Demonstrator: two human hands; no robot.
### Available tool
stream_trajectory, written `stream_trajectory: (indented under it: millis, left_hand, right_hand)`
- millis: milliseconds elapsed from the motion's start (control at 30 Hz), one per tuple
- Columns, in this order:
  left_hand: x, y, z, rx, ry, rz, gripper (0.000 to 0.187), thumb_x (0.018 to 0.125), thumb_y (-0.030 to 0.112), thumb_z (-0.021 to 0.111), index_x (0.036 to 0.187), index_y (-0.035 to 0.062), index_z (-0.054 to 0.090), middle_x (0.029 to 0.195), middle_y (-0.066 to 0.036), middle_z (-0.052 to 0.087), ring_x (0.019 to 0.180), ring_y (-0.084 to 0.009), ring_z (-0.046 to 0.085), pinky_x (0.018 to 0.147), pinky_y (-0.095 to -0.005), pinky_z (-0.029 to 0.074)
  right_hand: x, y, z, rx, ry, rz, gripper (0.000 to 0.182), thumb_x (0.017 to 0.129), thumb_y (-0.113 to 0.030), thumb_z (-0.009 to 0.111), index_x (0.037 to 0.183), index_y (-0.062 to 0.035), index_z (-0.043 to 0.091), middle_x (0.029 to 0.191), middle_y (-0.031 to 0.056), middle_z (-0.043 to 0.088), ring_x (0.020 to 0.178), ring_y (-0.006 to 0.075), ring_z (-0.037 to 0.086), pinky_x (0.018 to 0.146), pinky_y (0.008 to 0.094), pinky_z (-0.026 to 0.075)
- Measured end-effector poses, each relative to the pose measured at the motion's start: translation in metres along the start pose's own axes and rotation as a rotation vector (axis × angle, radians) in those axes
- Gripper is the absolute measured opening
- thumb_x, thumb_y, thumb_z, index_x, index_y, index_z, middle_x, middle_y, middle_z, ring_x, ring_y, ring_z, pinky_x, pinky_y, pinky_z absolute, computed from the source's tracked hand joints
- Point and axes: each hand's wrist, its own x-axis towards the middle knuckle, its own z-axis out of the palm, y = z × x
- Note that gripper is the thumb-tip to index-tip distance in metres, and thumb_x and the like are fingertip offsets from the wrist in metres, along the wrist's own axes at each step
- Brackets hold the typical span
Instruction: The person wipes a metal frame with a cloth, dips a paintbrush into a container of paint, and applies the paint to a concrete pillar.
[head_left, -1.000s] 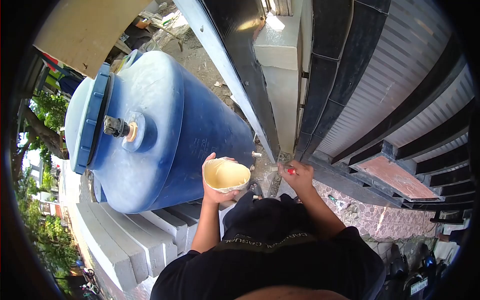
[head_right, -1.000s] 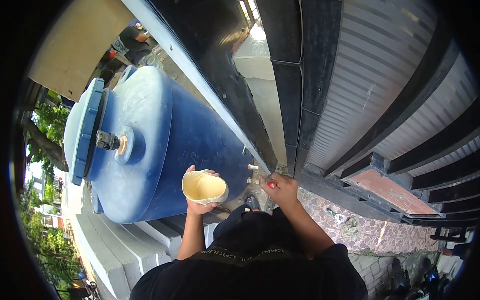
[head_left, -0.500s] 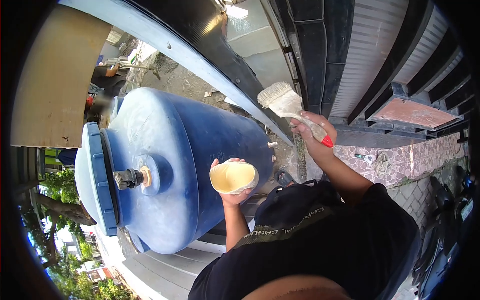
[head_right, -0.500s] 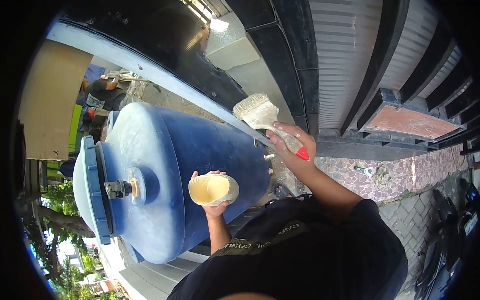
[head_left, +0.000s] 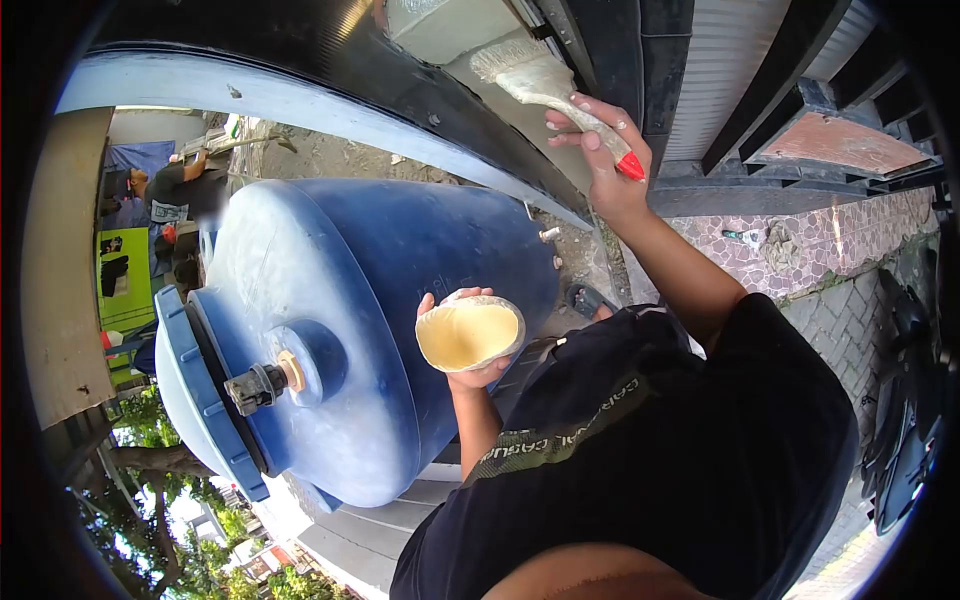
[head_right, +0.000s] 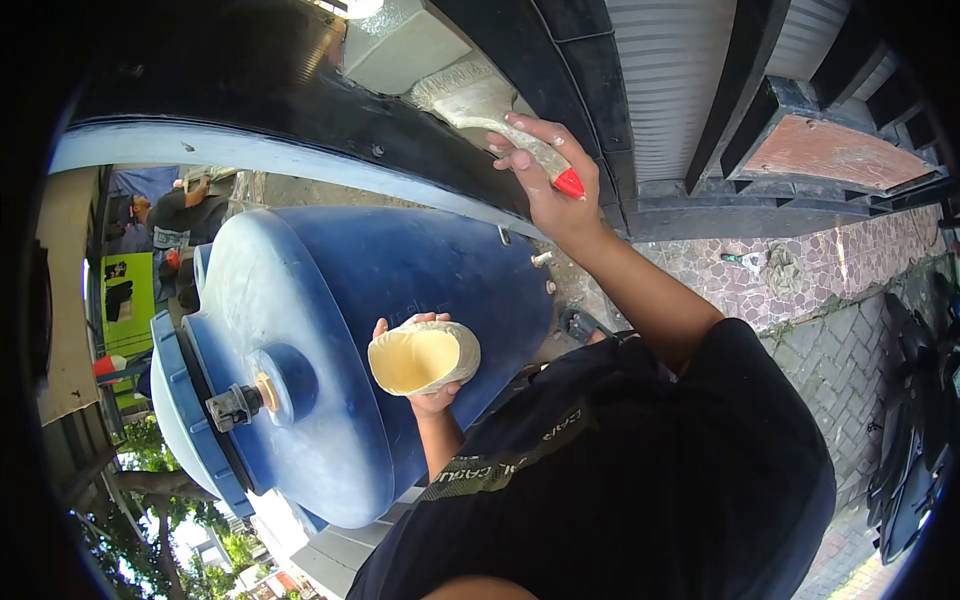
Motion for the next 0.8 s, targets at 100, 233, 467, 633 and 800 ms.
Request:
stream_trajectory:
  millis: [100,233,467,633,800]
  left_hand:
    - [-0.004,-0.001,-0.002,-0.004,0.011,-0.011,0.118,0.059,0.042,0.086,0.142,0.0075,0.008,0.12,-0.02,0.05,0.109,-0.0344,0.055,0.094,-0.045,0.045]
    - [-0.005,0.0,0.001,0.019,0.039,-0.029,0.12,0.057,0.045,0.086,0.141,0.0078,0.009,0.12,-0.02,0.05,0.109,-0.0337,0.055,0.094,-0.0448,0.044]
    - [0.013,0.005,0.021,0.059,0.043,-0.013,0.119,0.058,0.049,0.084,0.141,0.0076,0.008,0.119,-0.02,0.049,0.109,-0.0337,0.055,0.095,-0.0451,0.043]
    - [0.036,0.009,0.04,0.106,0.041,0.096,0.117,0.059,0.05,0.083,0.141,0.0076,0.011,0.118,-0.021,0.051,0.107,-0.0355,0.056,0.093,-0.0464,0.045]
    - [0.051,0.015,0.058,0.122,0.078,0.145,0.118,0.06,0.053,0.081,0.141,0.0078,0.009,0.119,-0.02,0.05,0.108,-0.0337,0.055,0.095,-0.0447,0.042]
  right_hand:
    - [-0.021,0.009,-0.014,-0.042,0.036,0.071,0.029,0.092,-0.01,0.053,0.118,0.0021,0.051,0.116,0.0149,0.055,0.106,0.0251,0.059,0.08,0.0326,0.053]
    - [-0.058,0.022,-0.039,-0.114,0.059,0.22,0.029,0.091,-0.008,0.054,0.119,0.0002,0.052,0.117,0.0142,0.055,0.105,0.0215,0.059,0.081,0.0299,0.051]
    - [-0.126,0.005,-0.074,-0.383,-0.074,0.489,0.03,0.088,-0.008,0.06,0.117,-0.003,0.055,0.101,0.0088,0.065,0.097,0.0151,0.061,0.083,0.0265,0.046]
    - [-0.117,-0.03,-0.073,-0.458,-0.357,0.626,0.035,0.083,-0.015,0.065,0.116,-0.0053,0.056,0.101,0.0121,0.064,0.096,0.0233,0.063,0.084,0.0306,0.046]
    - [-0.117,-0.044,-0.09,-0.481,-0.569,0.462,0.036,0.085,-0.027,0.063,0.115,-0.0069,0.056,0.105,0.0143,0.063,0.099,0.0328,0.06,0.087,0.0375,0.046]
